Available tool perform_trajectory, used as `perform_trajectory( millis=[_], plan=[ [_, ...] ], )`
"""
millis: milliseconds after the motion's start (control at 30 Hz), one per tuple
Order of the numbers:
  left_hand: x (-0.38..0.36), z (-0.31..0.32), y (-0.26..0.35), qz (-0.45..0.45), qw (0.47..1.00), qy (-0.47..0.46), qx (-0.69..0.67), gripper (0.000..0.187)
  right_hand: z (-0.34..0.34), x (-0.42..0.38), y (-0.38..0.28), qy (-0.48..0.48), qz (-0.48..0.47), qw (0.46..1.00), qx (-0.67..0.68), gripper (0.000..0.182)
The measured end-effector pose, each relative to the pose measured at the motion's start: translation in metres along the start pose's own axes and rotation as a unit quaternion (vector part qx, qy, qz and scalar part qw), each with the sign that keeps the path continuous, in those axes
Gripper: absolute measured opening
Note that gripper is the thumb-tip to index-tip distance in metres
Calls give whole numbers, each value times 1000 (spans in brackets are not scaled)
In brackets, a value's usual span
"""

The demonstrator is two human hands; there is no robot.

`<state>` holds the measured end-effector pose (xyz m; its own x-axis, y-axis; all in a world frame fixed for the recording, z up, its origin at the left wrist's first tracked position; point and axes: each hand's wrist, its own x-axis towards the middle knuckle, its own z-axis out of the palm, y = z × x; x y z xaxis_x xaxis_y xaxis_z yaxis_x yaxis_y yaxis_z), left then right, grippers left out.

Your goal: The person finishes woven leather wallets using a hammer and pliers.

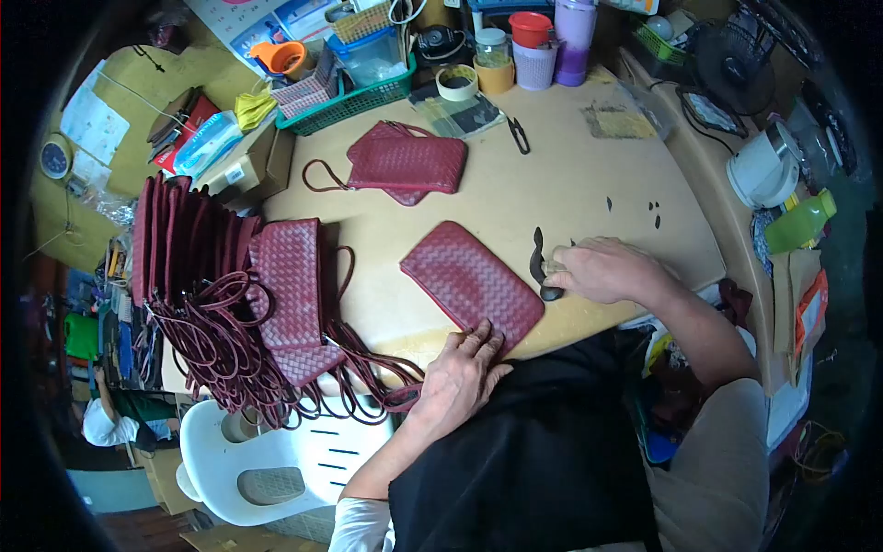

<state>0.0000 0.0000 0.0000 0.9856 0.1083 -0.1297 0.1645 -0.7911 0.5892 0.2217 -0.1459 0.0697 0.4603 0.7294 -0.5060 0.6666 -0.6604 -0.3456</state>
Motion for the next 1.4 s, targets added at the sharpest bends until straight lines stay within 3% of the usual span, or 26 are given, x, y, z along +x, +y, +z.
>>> perform_trajectory(
  millis=[67,100,133,167,300,333,433,567,600,633,700,733,833,900,933,967,1033,1067,1100,1167,1300,1333,1367,1400],
  plan=[
    [12,-17,-3,-65,990,-120,-43,65,5,11,1,158,-90,979,91,43],
    [11,-22,-2,-71,988,-129,-55,65,8,10,-7,143,-84,982,91,43],
    [18,-20,-6,-7,999,10,44,65,13,18,-11,104,-49,992,60,42],
    [24,-16,-12,55,977,148,144,66,14,24,-15,65,-14,997,29,41],
    [33,6,-31,25,979,136,152,66,-25,14,-15,-12,-14,999,-49,39],
    [33,6,-31,24,978,137,153,66,-17,18,-9,69,-43,997,3,40],
    [33,7,-30,15,977,160,140,62,12,35,-1,95,-67,993,7,44],
    [35,6,-29,9,978,162,134,57,-45,34,-41,5,-48,996,-72,43],
    [35,7,-30,9,978,158,136,57,-42,48,-41,88,-90,991,-51,43],
    [35,7,-30,9,978,155,136,57,-43,60,-46,87,-92,991,-51,43],
    [34,7,-30,6,978,156,135,57,-44,85,-59,213,-151,963,69,42],
    [35,7,-30,7,979,156,134,57,-33,103,-56,211,-153,963,69,42],
    [35,8,-32,6,979,157,130,56,-16,142,-47,173,-154,969,82,44],
    [36,9,-30,7,979,162,124,56,-40,158,-44,28,-114,987,-109,47],
    [36,7,-29,5,979,162,124,56,-61,135,-62,12,-66,987,-149,46],
    [35,6,-29,6,980,158,125,55,-59,136,-60,12,-64,987,-146,46],
    [34,5,-30,6,979,156,127,55,-46,140,-53,196,-131,968,83,44],
    [35,6,-29,5,979,161,129,55,-22,152,-47,267,-137,945,130,44],
    [36,7,-29,5,979,161,126,55,-23,151,-42,266,-135,946,127,44],
    [35,7,-30,6,978,164,126,55,-23,146,-32,66,-122,990,20,45],
    [35,7,-29,2,978,160,133,55,-44,99,-46,175,-96,977,79,48],
    [36,8,-29,3,978,160,130,55,-20,110,-38,261,-87,955,114,50],
    [36,7,-29,5,978,162,129,55,-17,108,-32,260,-86,955,112,50],
    [35,7,-29,5,978,164,127,56,-15,104,-23,164,-82,981,60,49]
  ],
)
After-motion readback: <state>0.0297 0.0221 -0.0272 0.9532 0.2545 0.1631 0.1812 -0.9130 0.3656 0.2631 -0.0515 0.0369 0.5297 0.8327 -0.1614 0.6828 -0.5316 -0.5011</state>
